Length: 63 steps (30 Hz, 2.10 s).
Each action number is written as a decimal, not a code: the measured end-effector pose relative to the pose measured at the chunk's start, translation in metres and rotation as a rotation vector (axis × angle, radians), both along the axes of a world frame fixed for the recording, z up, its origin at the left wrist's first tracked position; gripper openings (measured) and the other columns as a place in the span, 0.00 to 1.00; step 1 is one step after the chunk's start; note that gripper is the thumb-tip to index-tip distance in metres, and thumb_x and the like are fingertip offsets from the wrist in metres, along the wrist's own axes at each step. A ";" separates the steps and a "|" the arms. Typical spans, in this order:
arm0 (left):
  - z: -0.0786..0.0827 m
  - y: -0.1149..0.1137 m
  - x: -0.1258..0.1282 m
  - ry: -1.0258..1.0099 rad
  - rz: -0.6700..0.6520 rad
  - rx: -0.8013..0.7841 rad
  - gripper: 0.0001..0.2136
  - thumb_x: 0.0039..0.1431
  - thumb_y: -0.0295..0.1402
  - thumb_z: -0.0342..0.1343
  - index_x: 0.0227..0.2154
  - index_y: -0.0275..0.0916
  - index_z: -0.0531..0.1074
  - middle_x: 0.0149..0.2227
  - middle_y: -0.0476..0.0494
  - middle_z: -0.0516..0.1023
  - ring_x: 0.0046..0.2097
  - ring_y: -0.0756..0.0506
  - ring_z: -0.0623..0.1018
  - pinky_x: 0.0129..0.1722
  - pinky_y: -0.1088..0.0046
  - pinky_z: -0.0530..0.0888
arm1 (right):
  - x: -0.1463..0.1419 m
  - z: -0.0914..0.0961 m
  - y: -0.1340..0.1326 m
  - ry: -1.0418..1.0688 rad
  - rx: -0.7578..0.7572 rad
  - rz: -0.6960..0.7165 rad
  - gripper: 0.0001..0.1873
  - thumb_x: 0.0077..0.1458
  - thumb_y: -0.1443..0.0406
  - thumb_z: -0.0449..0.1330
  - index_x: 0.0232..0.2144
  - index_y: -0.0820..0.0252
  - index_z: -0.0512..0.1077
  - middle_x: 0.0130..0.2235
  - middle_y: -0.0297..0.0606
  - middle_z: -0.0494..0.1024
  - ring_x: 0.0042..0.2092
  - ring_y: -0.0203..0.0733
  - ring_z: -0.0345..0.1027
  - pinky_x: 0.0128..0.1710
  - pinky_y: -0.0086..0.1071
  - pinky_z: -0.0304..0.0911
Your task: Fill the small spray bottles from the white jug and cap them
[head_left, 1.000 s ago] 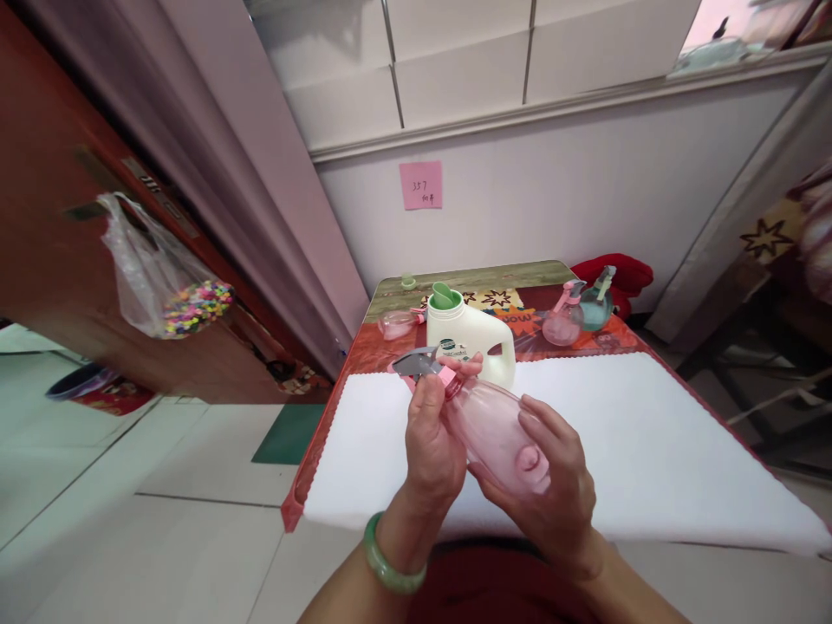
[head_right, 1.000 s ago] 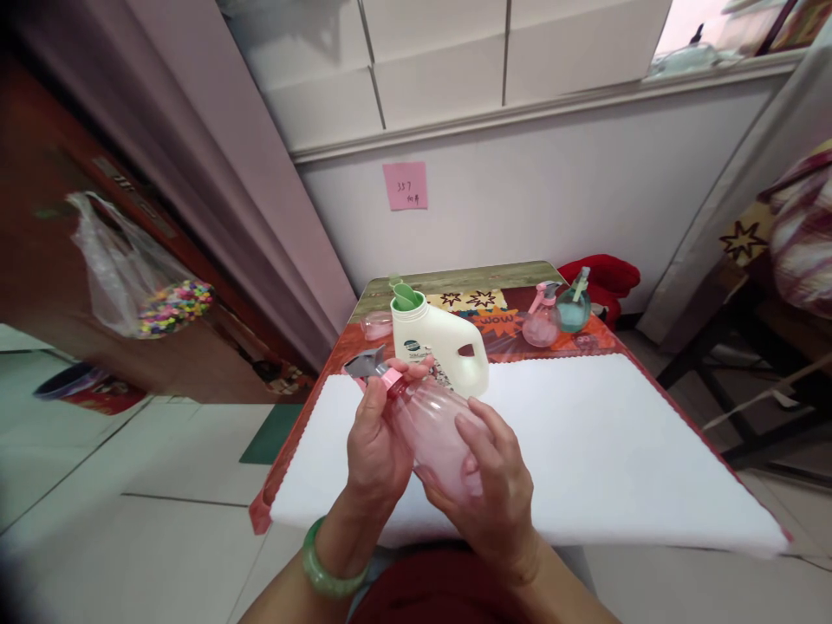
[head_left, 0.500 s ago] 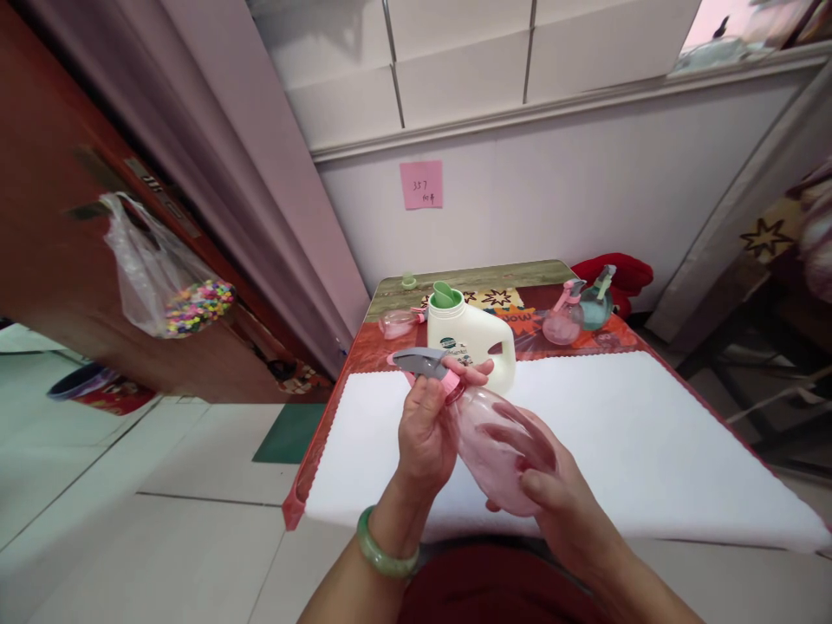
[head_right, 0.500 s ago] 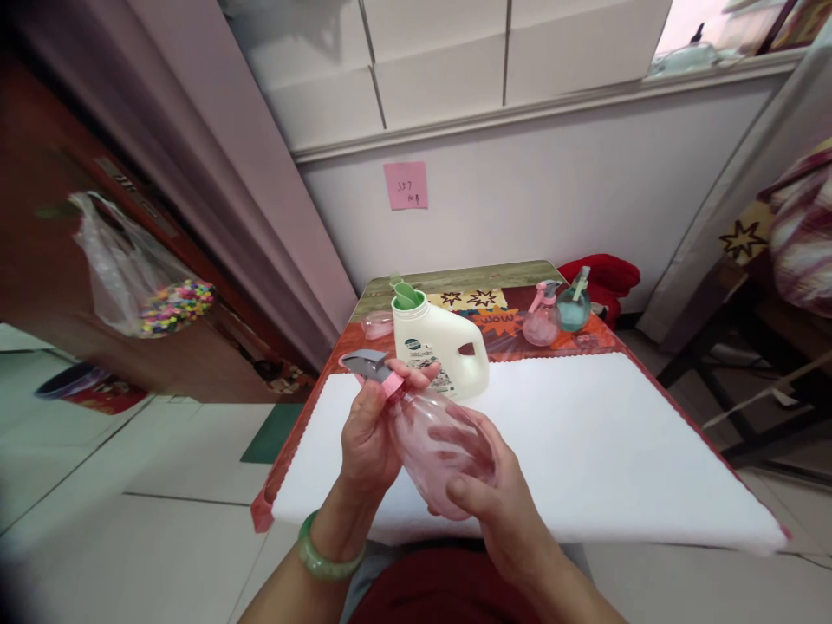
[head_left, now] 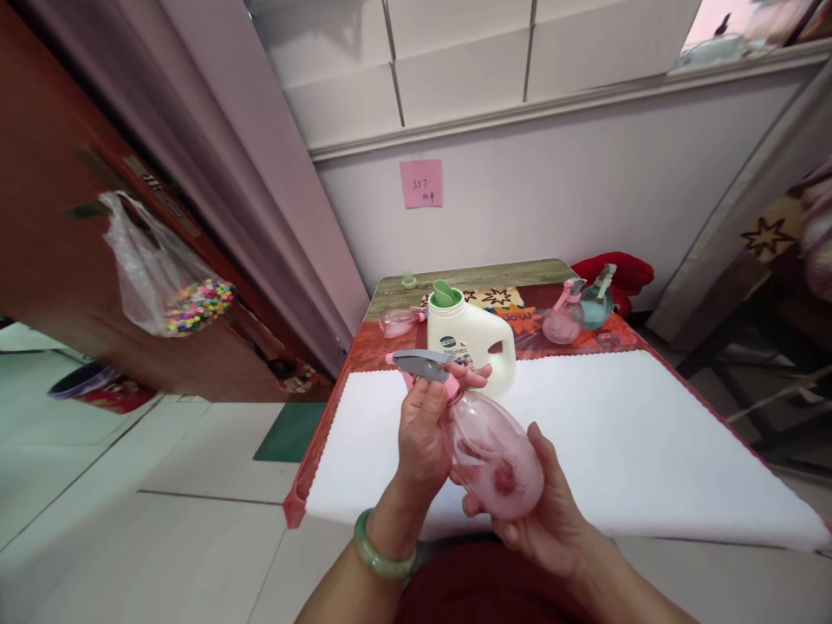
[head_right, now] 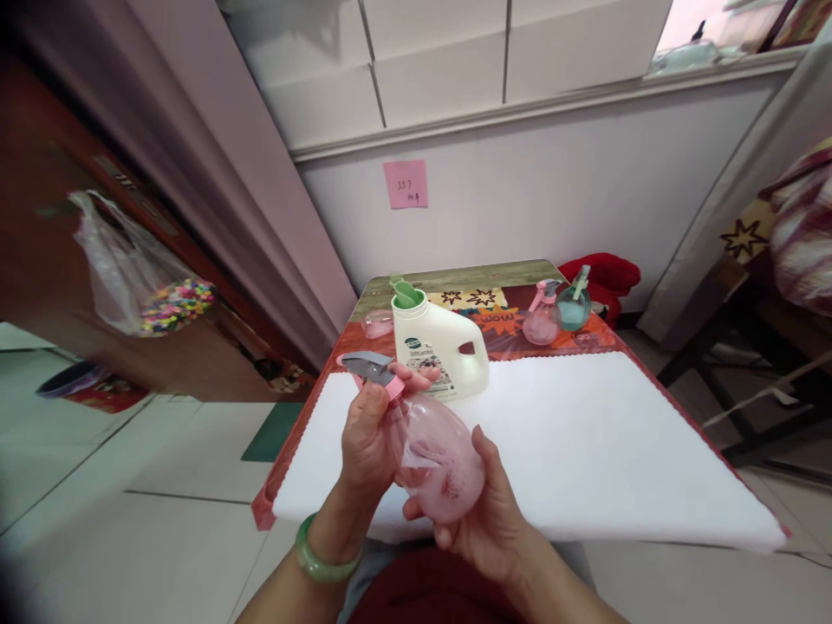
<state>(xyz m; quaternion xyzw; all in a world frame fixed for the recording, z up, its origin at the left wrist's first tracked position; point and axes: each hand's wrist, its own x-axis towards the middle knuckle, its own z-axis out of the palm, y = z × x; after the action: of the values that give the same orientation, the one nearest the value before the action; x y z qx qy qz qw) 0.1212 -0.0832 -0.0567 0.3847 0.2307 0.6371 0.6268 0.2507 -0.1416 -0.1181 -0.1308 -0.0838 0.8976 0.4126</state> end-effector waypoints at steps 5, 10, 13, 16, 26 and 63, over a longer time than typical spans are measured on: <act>-0.001 0.006 -0.002 -0.015 0.046 -0.050 0.16 0.60 0.48 0.68 0.40 0.40 0.82 0.36 0.43 0.84 0.54 0.33 0.83 0.64 0.49 0.70 | -0.002 0.012 -0.002 -0.301 0.098 -0.226 0.44 0.50 0.36 0.69 0.58 0.59 0.72 0.48 0.51 0.84 0.38 0.49 0.83 0.23 0.29 0.75; 0.007 0.005 -0.004 -0.075 0.037 -0.081 0.16 0.57 0.47 0.70 0.39 0.40 0.82 0.35 0.44 0.82 0.53 0.33 0.83 0.63 0.52 0.71 | -0.007 0.003 -0.006 -0.755 0.455 -0.578 0.45 0.43 0.42 0.76 0.58 0.53 0.69 0.55 0.48 0.80 0.45 0.54 0.83 0.32 0.39 0.81; 0.010 0.001 -0.001 -0.076 0.056 -0.097 0.17 0.56 0.47 0.71 0.38 0.39 0.82 0.34 0.45 0.82 0.53 0.35 0.84 0.62 0.56 0.72 | -0.006 -0.006 -0.005 -1.130 0.756 -0.851 0.48 0.45 0.45 0.77 0.62 0.51 0.65 0.56 0.49 0.80 0.50 0.56 0.82 0.40 0.43 0.83; 0.008 0.002 0.005 -0.105 0.115 -0.147 0.16 0.56 0.46 0.71 0.39 0.39 0.82 0.35 0.44 0.83 0.52 0.38 0.83 0.61 0.60 0.72 | 0.000 -0.014 0.001 -1.566 1.088 -1.194 0.49 0.49 0.52 0.77 0.67 0.54 0.61 0.58 0.52 0.78 0.55 0.57 0.79 0.49 0.48 0.82; 0.011 0.021 0.004 -0.149 0.277 -0.337 0.15 0.73 0.42 0.54 0.40 0.37 0.79 0.41 0.38 0.86 0.46 0.44 0.84 0.57 0.60 0.73 | 0.013 -0.016 0.024 -1.891 1.620 -1.553 0.28 0.52 0.75 0.74 0.52 0.55 0.74 0.70 0.46 0.68 0.66 0.59 0.69 0.59 0.52 0.77; 0.018 0.009 0.009 -0.081 0.285 -0.188 0.13 0.64 0.44 0.65 0.41 0.38 0.83 0.46 0.38 0.87 0.53 0.40 0.84 0.62 0.59 0.71 | -0.006 0.005 0.023 -1.856 1.384 -1.546 0.45 0.54 0.60 0.76 0.68 0.53 0.61 0.58 0.53 0.76 0.56 0.57 0.77 0.51 0.52 0.81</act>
<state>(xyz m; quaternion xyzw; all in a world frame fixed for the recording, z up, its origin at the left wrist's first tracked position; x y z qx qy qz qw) 0.1304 -0.0742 -0.0387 0.2619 0.3159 0.7102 0.5720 0.2449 -0.1188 -0.1128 -0.4561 -0.6533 -0.1925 0.5728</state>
